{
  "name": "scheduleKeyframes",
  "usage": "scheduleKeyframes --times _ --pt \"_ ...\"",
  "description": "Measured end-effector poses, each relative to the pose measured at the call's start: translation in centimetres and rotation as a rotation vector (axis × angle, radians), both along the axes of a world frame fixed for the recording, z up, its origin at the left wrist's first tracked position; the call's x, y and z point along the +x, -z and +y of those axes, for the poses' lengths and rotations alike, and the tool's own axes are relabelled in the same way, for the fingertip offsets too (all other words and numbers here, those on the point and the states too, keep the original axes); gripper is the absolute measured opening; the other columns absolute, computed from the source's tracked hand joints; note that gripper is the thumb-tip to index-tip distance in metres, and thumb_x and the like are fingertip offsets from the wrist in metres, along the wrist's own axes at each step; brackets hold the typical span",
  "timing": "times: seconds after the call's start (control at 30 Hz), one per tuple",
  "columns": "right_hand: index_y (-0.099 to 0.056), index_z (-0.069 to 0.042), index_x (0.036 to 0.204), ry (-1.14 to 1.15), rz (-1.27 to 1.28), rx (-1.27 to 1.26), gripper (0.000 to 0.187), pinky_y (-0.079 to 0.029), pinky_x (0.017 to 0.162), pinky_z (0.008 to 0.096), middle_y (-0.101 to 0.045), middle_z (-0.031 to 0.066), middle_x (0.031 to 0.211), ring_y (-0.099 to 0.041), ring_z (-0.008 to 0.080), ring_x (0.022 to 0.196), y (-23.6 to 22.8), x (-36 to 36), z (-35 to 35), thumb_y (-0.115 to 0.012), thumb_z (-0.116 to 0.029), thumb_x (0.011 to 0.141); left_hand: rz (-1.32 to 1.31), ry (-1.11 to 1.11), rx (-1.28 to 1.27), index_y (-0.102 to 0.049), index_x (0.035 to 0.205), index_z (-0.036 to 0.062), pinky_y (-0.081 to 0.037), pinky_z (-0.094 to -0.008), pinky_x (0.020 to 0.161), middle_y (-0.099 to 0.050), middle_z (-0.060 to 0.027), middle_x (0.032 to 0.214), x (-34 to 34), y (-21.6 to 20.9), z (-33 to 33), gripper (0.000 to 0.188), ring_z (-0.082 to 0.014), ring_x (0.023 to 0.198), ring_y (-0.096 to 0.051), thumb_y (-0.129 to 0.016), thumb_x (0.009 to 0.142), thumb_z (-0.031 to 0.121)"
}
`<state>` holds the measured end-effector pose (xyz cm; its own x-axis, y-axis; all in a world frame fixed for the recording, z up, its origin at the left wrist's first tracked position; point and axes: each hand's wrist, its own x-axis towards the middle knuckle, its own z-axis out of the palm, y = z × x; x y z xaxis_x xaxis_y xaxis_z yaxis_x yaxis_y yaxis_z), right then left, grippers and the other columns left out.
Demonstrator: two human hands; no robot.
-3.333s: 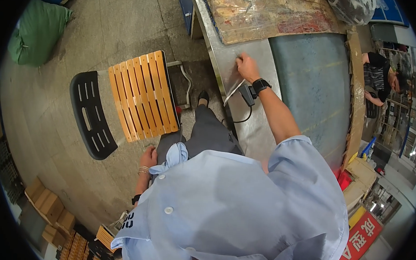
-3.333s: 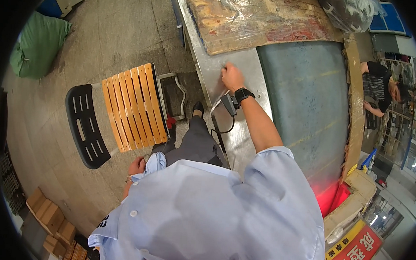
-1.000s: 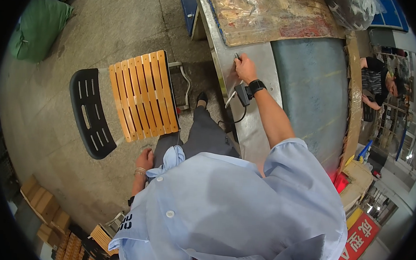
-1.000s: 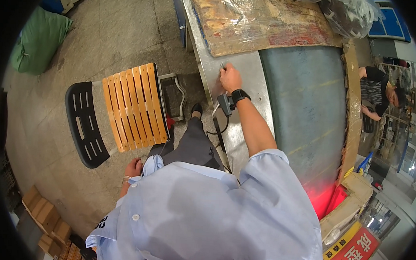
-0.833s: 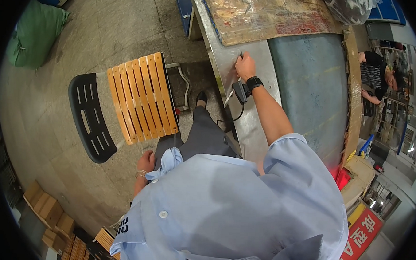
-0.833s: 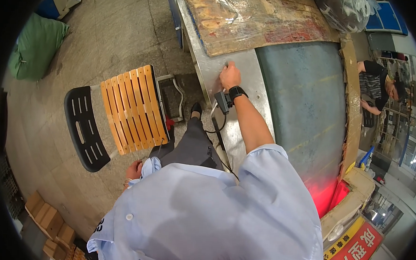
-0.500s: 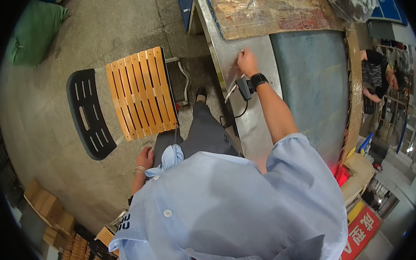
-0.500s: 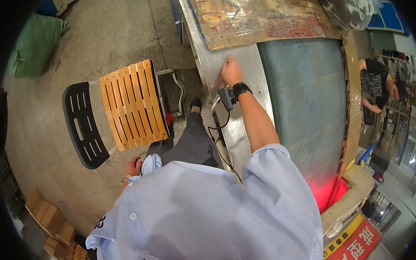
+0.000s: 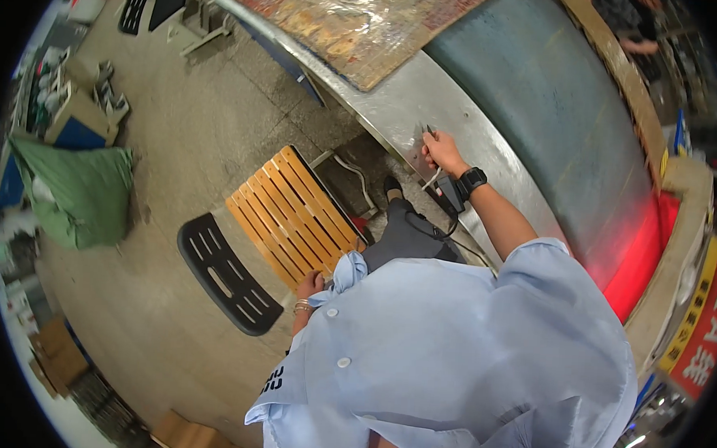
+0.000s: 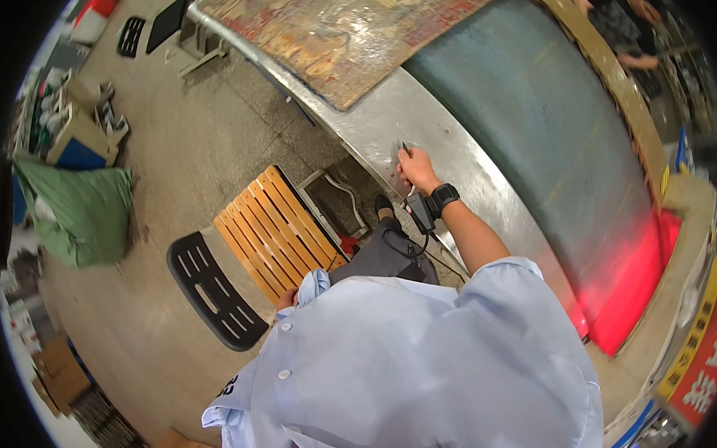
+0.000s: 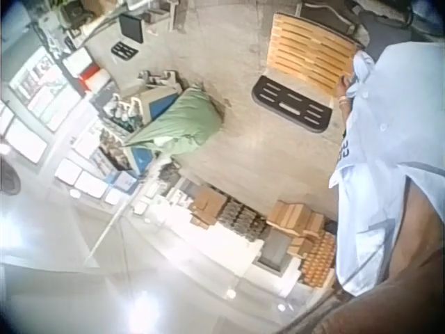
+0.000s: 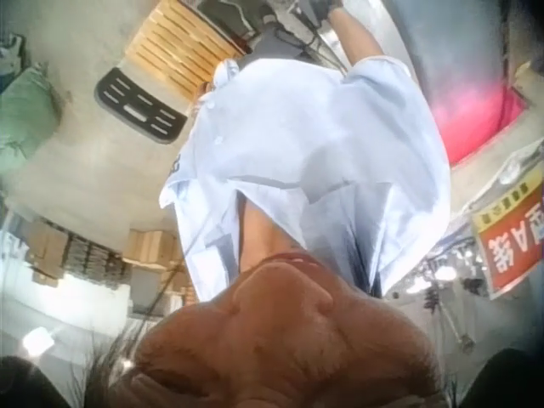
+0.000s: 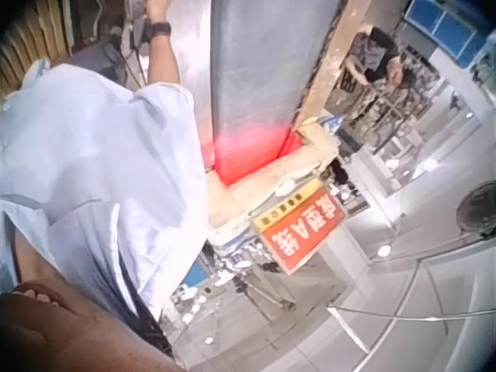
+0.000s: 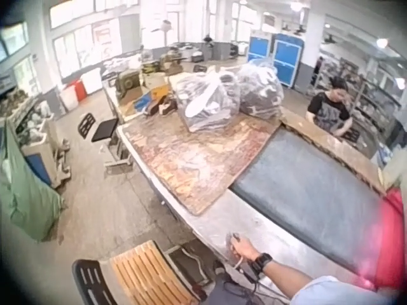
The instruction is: The recorder marks a shoe component with a pen and then trims it with a cutting tool on a workbench.
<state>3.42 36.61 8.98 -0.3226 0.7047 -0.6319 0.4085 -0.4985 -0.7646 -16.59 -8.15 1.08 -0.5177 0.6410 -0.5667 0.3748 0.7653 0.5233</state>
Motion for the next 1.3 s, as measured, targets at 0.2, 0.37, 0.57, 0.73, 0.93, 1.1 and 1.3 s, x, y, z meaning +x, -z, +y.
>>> scheduleKeyframes --times 0.2,0.37,0.57,0.73,0.93,1.1,1.3 --pt "-0.055 0.000 0.078 0.155 0.089 -0.061 0.028 -0.040 0.042 0.0278 -0.050 0.0039 0.059 -0.048 0.0120 0.044 0.9 4.2 -2.7 -0.053 -0.026 0.088 0.024 0.344 -0.037 -0.060 0.107 0.0060 -0.050 -0.0409 0.076 -0.066 -0.0179 0.092 -3.1 -2.9 7.7 0.033 -0.0350 0.085 -0.063 -0.051 0.087 0.031" --pt "-0.063 -0.003 0.088 0.085 -0.143 0.154 0.024 -0.046 0.051 0.0351 -0.059 0.0104 0.065 -0.058 0.0213 0.053 -0.7 8.4 -5.6 -0.050 -0.024 0.087 -0.201 0.461 -0.029 -0.059 0.109 0.0005 -0.049 -0.0380 0.081 -0.066 -0.0198 0.092 -4.3 -6.6 16.1 0.038 -0.0336 0.089 -0.064 -0.051 0.087 0.031" --pt "-0.062 -0.009 0.099 -0.068 -0.559 0.414 0.027 -0.046 0.072 0.0434 -0.064 0.0174 0.089 -0.061 0.0350 0.083 -1.8 13.9 -10.0 -0.046 -0.028 0.089 0.227 0.689 0.351 -0.049 0.121 -0.0032 -0.039 -0.0402 0.097 -0.049 -0.0231 0.127 -5.3 -6.7 28.3 0.051 -0.0369 0.116 -0.048 -0.054 0.085 0.033" --pt "-0.061 -0.007 0.095 -0.230 -0.491 0.365 0.021 -0.046 0.062 0.0399 -0.062 0.0116 0.070 -0.061 0.0313 0.069 -5.9 17.9 -14.5 -0.048 -0.022 0.088 0.535 0.789 0.280 -0.036 0.134 0.0011 -0.020 -0.0448 0.108 -0.027 -0.0165 0.145 -4.5 -6.6 37.8 0.067 -0.0317 0.135 -0.024 -0.051 0.085 0.044" --pt "-0.061 -0.007 0.097 -0.319 -0.504 0.335 0.018 -0.047 0.065 0.0403 -0.063 0.0148 0.075 -0.062 0.0335 0.074 -7.8 23.2 -14.3 -0.050 -0.018 0.088 0.544 0.699 -0.040 -0.025 0.140 0.0028 -0.010 -0.0452 0.111 -0.016 -0.0126 0.150 -2.3 -4.8 42.4 0.078 -0.0278 0.139 -0.010 -0.051 0.082 0.048" --pt "-0.062 -0.010 0.099 -0.273 -0.460 0.317 0.019 -0.047 0.068 0.0426 -0.063 0.0178 0.079 -0.060 0.0368 0.076 -8.0 23.0 -8.7 -0.050 -0.021 0.089 0.502 0.757 0.227 -0.038 0.132 0.0010 -0.018 -0.0435 0.109 -0.029 -0.0189 0.143 2.9 -3.8 39.1 0.067 -0.0334 0.136 -0.019 -0.057 0.080 0.039" --pt "-0.051 -0.005 0.117 -0.272 -0.229 0.296 0.034 -0.046 0.076 0.0413 -0.063 0.0207 0.093 -0.061 0.0351 0.087 -6.1 18.2 -4.7 -0.048 -0.025 0.089 -0.341 1.287 0.257 -0.055 0.113 0.0041 -0.037 -0.0448 0.096 -0.055 -0.0169 0.119 9.5 -7.2 34.2 0.041 -0.0332 0.113 -0.049 -0.063 0.076 0.021"
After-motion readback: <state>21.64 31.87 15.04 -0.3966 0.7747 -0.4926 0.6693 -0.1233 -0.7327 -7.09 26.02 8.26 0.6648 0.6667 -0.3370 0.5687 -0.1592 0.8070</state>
